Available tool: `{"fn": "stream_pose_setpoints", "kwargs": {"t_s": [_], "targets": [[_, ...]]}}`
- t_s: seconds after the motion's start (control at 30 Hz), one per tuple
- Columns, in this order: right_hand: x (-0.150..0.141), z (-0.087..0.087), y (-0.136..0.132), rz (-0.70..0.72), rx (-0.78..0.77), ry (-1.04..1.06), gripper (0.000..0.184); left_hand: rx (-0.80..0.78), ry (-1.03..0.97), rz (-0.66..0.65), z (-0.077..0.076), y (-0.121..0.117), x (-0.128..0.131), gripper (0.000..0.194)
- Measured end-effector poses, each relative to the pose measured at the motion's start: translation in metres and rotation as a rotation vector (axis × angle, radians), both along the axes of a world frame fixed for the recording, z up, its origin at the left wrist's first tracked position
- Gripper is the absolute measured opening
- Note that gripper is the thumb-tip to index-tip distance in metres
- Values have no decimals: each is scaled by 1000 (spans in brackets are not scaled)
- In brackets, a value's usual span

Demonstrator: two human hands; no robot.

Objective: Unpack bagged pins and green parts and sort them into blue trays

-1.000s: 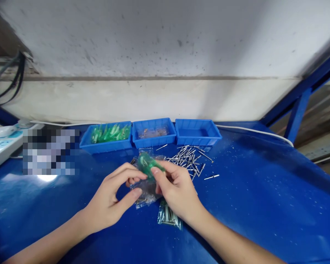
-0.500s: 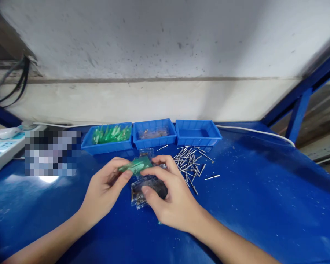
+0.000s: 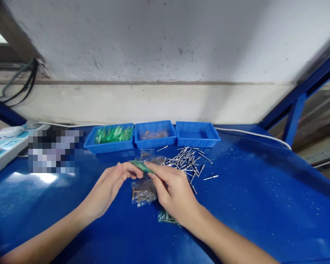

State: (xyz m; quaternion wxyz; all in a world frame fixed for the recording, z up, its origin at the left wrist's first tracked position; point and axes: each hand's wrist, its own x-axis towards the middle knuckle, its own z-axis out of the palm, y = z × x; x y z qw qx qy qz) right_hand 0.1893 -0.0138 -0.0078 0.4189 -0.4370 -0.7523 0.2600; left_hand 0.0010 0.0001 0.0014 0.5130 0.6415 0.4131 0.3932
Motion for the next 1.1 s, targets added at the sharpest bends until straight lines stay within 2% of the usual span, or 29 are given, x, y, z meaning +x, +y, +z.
{"fn": "stream_pose_setpoints", "kwargs": {"t_s": [0.03,0.1,0.2,0.27,0.3,0.37,0.43,0.5,0.53,0.6,0.67,0.73,0.93,1.1], "targets": [[0,-2,1,2,48,-40,34,-121,-66,12,2,1,1,51],[1,-4,2,2,124,-103,41,-299,-134,32,3,1,4,48],[1,-5,3,35,175,-154,45,-377,-122,28,3,2,6,27],[-1,-5,1,84,146,-147,45,-277,-70,77,4,7,0,21],[-2,-5,-1,112,118,-134,46,-180,-22,143,7,10,-6,20],[-6,-4,-6,166,75,-104,46,64,133,363,16,20,-27,18],[-8,-3,-12,211,63,-85,46,305,365,669,29,33,-55,15],[-9,-2,-16,242,72,-78,44,361,681,863,45,47,-81,15],[-9,-1,-17,251,77,-76,43,366,834,887,52,54,-92,18],[-9,0,-18,252,91,-75,41,368,1071,858,63,67,-106,23],[-8,2,-17,241,107,-73,39,352,1274,741,68,79,-109,27],[-7,3,-16,227,122,-79,38,331,1388,634,68,89,-105,27],[-5,4,-13,196,152,-128,37,302,1471,428,64,105,-78,27],[-4,5,-14,209,144,-146,35,283,1450,383,67,116,-73,23]]}}
